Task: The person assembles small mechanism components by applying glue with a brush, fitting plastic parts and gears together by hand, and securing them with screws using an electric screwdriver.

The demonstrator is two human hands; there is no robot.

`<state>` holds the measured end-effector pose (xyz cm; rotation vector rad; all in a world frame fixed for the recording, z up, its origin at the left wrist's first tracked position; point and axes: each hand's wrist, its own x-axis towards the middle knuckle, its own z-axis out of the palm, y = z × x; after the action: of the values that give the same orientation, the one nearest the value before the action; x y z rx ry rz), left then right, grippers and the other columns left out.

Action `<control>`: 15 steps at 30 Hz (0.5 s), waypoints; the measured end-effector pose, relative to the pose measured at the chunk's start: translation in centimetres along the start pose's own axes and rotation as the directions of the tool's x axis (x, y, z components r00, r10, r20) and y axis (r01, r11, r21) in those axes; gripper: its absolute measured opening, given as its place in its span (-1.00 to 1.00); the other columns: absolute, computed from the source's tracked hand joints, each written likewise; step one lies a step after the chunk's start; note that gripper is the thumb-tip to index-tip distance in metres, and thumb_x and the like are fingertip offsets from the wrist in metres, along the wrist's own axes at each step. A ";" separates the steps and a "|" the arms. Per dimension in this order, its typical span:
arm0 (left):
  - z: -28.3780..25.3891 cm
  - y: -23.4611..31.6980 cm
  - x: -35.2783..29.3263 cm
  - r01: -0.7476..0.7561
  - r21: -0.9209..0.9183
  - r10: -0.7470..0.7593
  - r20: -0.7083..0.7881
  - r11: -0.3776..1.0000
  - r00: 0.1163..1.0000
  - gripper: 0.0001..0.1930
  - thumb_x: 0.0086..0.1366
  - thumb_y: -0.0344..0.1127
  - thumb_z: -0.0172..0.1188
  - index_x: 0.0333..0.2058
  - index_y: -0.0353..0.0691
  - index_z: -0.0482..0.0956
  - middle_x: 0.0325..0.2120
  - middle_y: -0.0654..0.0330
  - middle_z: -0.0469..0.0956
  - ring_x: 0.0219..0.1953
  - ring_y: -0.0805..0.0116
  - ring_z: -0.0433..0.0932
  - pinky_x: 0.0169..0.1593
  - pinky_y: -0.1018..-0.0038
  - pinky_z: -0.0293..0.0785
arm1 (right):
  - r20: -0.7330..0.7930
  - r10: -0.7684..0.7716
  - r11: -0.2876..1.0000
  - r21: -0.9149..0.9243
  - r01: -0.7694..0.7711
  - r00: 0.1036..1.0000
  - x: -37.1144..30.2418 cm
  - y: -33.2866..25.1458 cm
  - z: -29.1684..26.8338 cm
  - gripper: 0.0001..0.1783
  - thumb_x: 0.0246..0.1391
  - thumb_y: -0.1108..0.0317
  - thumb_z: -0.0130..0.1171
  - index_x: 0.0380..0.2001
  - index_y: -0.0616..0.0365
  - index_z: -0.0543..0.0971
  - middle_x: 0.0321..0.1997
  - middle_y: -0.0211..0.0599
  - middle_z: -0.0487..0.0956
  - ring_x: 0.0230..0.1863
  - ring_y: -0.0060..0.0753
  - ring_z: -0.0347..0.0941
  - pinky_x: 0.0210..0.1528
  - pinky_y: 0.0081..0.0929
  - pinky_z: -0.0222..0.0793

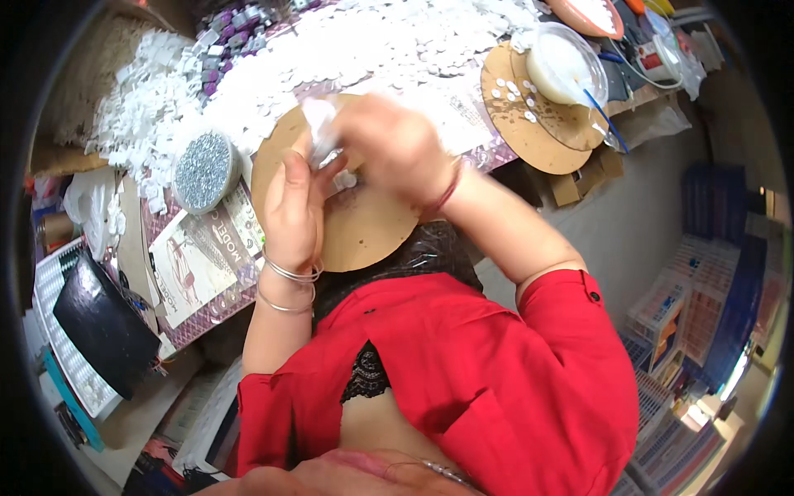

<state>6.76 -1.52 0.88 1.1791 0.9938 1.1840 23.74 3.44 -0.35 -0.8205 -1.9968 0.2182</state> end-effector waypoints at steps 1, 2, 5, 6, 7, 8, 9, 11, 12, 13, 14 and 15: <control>0.3 0.0 0.2 0.033 -0.202 -0.026 0.038 0.979 0.999 -0.40 0.55 -0.02 -0.11 0.27 -0.47 0.30 0.16 -0.08 0.45 0.15 0.24 0.48 0.18 0.45 0.39 | -0.013 0.103 0.987 0.128 -0.100 0.995 -0.1 -2.5 1.1 -0.80 -0.01 0.62 0.16 -0.27 0.19 0.54 -0.34 -0.22 0.56 -0.27 -0.16 0.55 -0.21 -0.36 0.50; 0.7 0.1 0.4 0.076 -0.395 -0.045 0.087 0.916 0.995 -0.34 0.56 0.04 -0.18 0.30 -0.51 0.24 0.22 -0.09 0.40 0.23 0.22 0.42 0.25 0.44 0.33 | -0.015 0.207 0.948 0.251 -0.197 0.978 -0.2 -4.0 1.5 -0.78 0.00 0.64 0.11 -0.24 0.20 0.51 -0.31 -0.22 0.55 -0.28 -0.18 0.55 -0.21 -0.38 0.49; 1.5 -0.5 0.1 -0.023 -0.230 0.037 0.054 0.973 0.998 -0.32 0.56 0.06 -0.19 0.28 -0.54 0.25 0.23 -0.12 0.39 0.26 0.21 0.39 0.28 0.40 0.30 | 0.040 0.381 0.792 0.501 -0.349 0.924 -1.4 -4.1 1.3 -0.68 -0.01 0.65 0.05 -0.13 0.22 0.44 -0.21 -0.19 0.53 -0.21 -0.21 0.54 -0.16 -0.37 0.46; 1.7 -0.8 0.0 -0.102 -0.133 0.107 0.030 0.986 0.994 -0.33 0.56 0.05 -0.18 0.27 -0.53 0.27 0.22 -0.11 0.40 0.25 0.21 0.39 0.28 0.39 0.30 | 0.036 0.384 0.794 0.498 -0.350 0.923 -1.3 -4.3 1.1 -0.68 -0.01 0.65 0.05 -0.13 0.22 0.44 -0.21 -0.19 0.53 -0.21 -0.21 0.54 -0.16 -0.37 0.46; 1.1 -1.0 0.2 -0.173 -0.012 0.173 0.012 0.985 0.985 -0.45 0.56 -0.04 -0.11 0.21 -0.48 0.37 0.10 -0.07 0.52 0.12 0.24 0.52 0.17 0.40 0.43 | 0.056 0.339 0.811 0.489 -0.322 0.939 -1.1 -4.6 0.9 -0.62 -0.02 0.67 0.02 -0.07 0.22 0.41 -0.16 -0.16 0.51 -0.17 -0.20 0.53 -0.12 -0.36 0.45; 0.8 -0.8 0.3 -0.173 -0.016 0.174 0.023 0.985 0.985 -0.45 0.56 -0.04 -0.11 0.21 -0.48 0.37 0.10 -0.07 0.52 0.12 0.24 0.52 0.17 0.40 0.43 | 0.072 0.296 0.829 0.477 -0.293 0.953 -0.8 -4.8 0.8 -0.56 -0.03 0.69 -0.02 -0.02 0.22 0.39 -0.11 -0.14 0.49 -0.13 -0.20 0.52 -0.07 -0.36 0.44; 0.4 -0.4 0.2 -0.139 0.116 0.140 -0.002 0.983 0.990 -0.52 0.55 -0.10 -0.08 0.16 -0.43 0.43 0.01 -0.03 0.58 0.02 0.25 0.57 0.08 0.40 0.49 | 0.100 0.301 0.790 0.532 -0.307 0.948 -1.2 -5.1 1.3 -0.49 -0.03 0.70 -0.04 0.06 0.22 0.35 -0.01 -0.07 0.45 -0.07 -0.15 0.51 0.01 -0.34 0.44; 0.1 -0.8 0.5 -0.193 0.359 0.232 -0.069 0.913 0.970 -0.73 0.51 -0.26 -0.01 -0.05 -0.32 0.57 -0.28 0.01 0.68 -0.28 0.22 0.68 -0.21 0.39 0.58 | 0.159 0.227 0.842 0.463 -0.276 0.961 -1.3 -5.4 1.2 -0.35 -0.02 0.71 -0.04 0.22 0.20 0.30 0.06 -0.02 0.41 -0.05 -0.07 0.51 0.08 -0.30 0.45; -0.5 -0.9 0.4 -0.193 0.360 0.234 -0.073 0.913 0.969 -0.73 0.51 -0.26 -0.01 -0.05 -0.32 0.57 -0.28 0.01 0.68 -0.28 0.22 0.68 -0.21 0.39 0.58 | 0.195 0.191 0.857 0.444 -0.261 0.962 -1.4 -5.5 0.8 -0.30 -0.02 0.72 -0.03 0.27 0.19 0.27 0.09 0.01 0.40 -0.03 -0.03 0.52 0.08 -0.28 0.46; -1.4 -0.9 0.3 -0.235 0.605 0.285 0.014 0.761 0.958 -0.76 0.50 -0.27 0.00 -0.12 -0.31 0.58 -0.32 0.00 0.67 -0.32 0.17 0.68 -0.26 0.38 0.56 | 0.266 0.193 0.834 0.463 -0.300 0.944 -1.3 -5.2 0.3 -0.29 -0.02 0.72 -0.02 0.28 0.18 0.27 0.07 0.01 0.43 -0.02 -0.01 0.53 0.07 -0.27 0.48; -2.0 -0.8 0.2 -0.269 0.794 0.305 0.111 0.544 0.946 -0.78 0.48 -0.29 0.01 -0.19 -0.30 0.58 -0.36 -0.01 0.67 -0.36 0.12 0.68 -0.30 0.37 0.54 | 0.336 0.193 0.809 0.477 -0.343 0.922 -1.3 -4.7 -0.2 -0.28 -0.01 0.71 -0.01 0.30 0.17 0.28 0.05 0.01 0.46 -0.02 0.00 0.55 0.05 -0.26 0.50; -2.2 -0.9 0.2 -0.316 0.794 0.350 0.140 0.520 0.926 -0.80 0.47 -0.30 0.02 -0.27 -0.28 0.55 -0.43 -0.01 0.65 -0.45 0.04 0.63 -0.38 0.31 0.49 | 0.313 0.150 0.901 0.348 -0.260 0.938 -1.4 -3.2 -0.7 -0.40 0.02 0.65 0.06 0.20 0.18 0.38 -0.03 0.01 0.53 -0.06 0.03 0.57 -0.01 -0.23 0.52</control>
<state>4.78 -0.98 -0.27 2.1761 1.4558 1.0423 23.30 0.00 0.48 -0.7744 -2.0253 0.8675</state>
